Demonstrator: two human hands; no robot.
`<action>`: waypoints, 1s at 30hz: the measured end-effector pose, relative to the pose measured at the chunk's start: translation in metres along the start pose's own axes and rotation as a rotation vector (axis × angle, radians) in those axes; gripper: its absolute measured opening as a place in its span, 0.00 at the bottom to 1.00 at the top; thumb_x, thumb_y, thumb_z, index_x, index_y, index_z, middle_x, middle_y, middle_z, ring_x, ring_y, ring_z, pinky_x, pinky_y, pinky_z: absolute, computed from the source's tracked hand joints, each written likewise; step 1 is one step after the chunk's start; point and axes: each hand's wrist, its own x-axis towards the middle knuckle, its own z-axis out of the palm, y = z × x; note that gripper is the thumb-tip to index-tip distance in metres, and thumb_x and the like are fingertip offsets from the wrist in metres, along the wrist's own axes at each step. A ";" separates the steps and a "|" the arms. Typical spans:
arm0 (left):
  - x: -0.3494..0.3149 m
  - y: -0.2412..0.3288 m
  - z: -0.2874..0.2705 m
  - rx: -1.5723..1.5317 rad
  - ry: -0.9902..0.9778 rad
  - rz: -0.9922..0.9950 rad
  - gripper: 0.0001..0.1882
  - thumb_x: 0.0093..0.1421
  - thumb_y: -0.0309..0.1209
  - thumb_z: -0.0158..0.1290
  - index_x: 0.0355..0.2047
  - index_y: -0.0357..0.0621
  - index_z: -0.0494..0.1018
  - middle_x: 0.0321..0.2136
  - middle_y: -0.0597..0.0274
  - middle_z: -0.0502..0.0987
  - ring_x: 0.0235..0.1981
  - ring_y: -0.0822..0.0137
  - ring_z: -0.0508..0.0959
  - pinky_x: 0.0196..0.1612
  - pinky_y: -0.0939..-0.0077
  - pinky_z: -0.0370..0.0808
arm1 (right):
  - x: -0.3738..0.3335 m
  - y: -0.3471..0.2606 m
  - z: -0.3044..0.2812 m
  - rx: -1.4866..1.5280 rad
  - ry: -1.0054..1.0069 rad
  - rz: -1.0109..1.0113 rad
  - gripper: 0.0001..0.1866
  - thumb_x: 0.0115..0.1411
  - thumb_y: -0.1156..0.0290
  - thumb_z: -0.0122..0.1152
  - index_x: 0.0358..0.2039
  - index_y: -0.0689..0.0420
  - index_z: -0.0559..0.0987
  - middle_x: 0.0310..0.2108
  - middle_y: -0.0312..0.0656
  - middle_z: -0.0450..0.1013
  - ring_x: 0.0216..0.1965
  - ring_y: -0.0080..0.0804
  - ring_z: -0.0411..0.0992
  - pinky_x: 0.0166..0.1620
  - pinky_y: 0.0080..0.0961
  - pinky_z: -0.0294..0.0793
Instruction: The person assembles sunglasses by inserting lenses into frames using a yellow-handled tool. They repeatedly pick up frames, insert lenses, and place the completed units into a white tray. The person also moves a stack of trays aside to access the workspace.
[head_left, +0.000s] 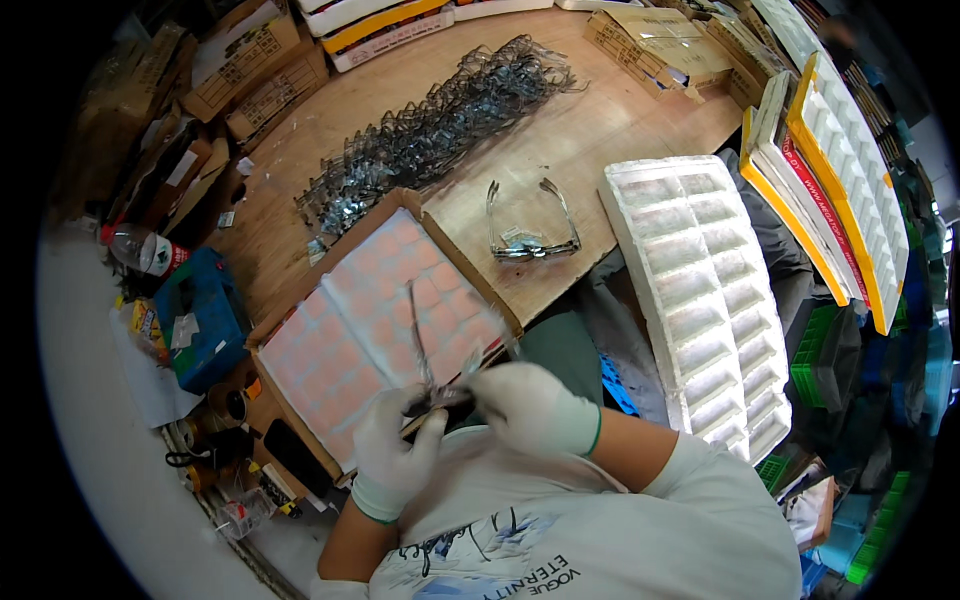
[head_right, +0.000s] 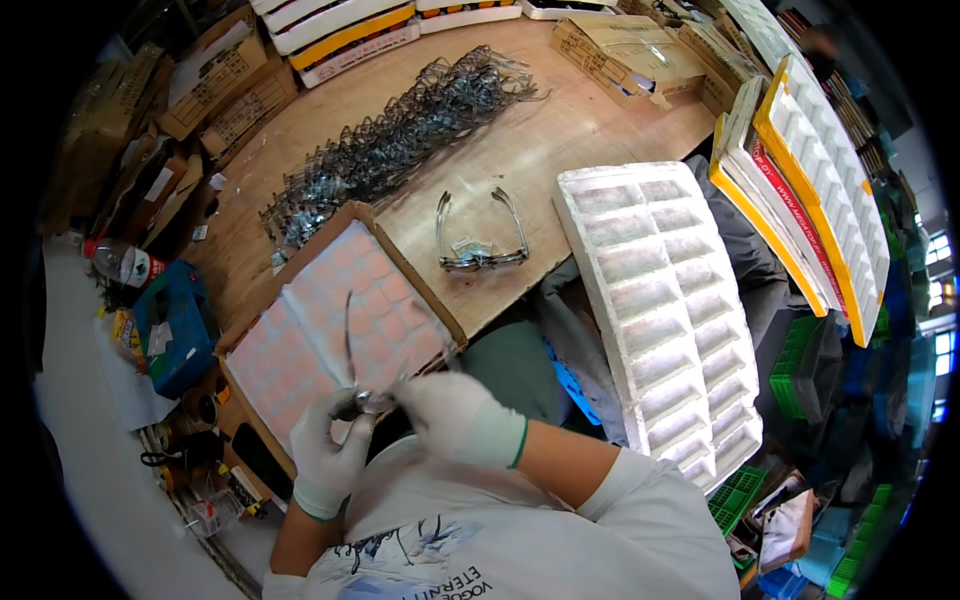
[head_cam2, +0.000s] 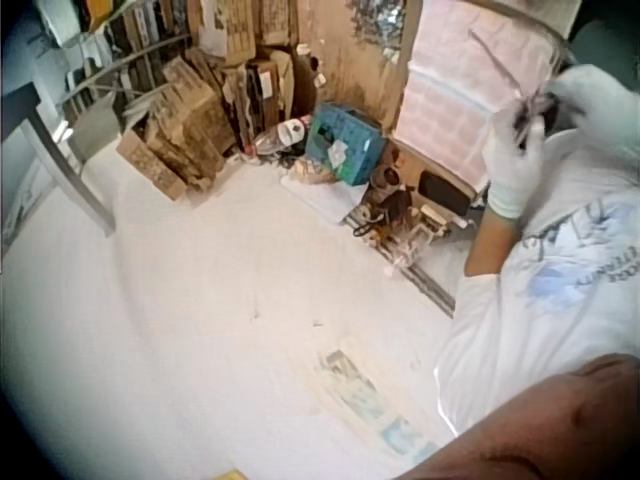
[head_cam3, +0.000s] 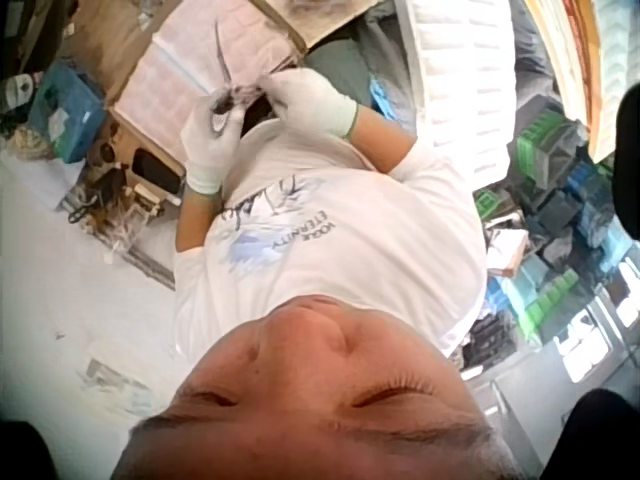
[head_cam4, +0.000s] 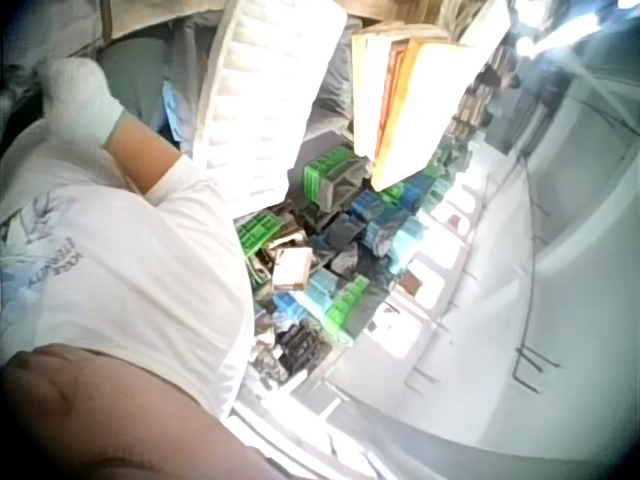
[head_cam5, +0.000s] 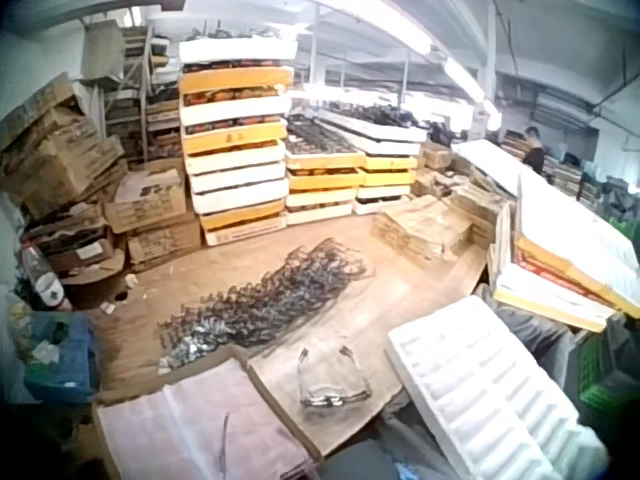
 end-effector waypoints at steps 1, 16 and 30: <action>0.002 0.002 0.003 -0.077 -0.002 -0.108 0.13 0.56 0.27 0.61 0.40 0.34 0.77 0.34 0.46 0.80 0.32 0.55 0.82 0.39 0.67 0.79 | 0.006 0.016 -0.007 -0.148 0.042 0.023 0.12 0.55 0.77 0.54 0.41 0.59 0.77 0.30 0.52 0.76 0.34 0.52 0.76 0.40 0.42 0.76; 0.007 -0.023 0.002 -0.081 -0.136 -0.279 0.10 0.58 0.28 0.58 0.38 0.34 0.78 0.34 0.48 0.84 0.34 0.59 0.84 0.42 0.68 0.79 | 0.100 0.150 -0.058 -0.772 -0.132 0.447 0.17 0.60 0.69 0.55 0.50 0.54 0.75 0.43 0.48 0.79 0.43 0.48 0.80 0.48 0.45 0.76; 0.076 -0.006 0.008 -0.570 -0.391 -0.265 0.28 0.64 0.32 0.55 0.63 0.37 0.65 0.55 0.53 0.73 0.53 0.64 0.75 0.52 0.67 0.76 | 0.028 -0.012 -0.066 1.401 0.073 0.262 0.20 0.61 0.79 0.60 0.54 0.63 0.73 0.45 0.39 0.77 0.46 0.27 0.76 0.52 0.28 0.76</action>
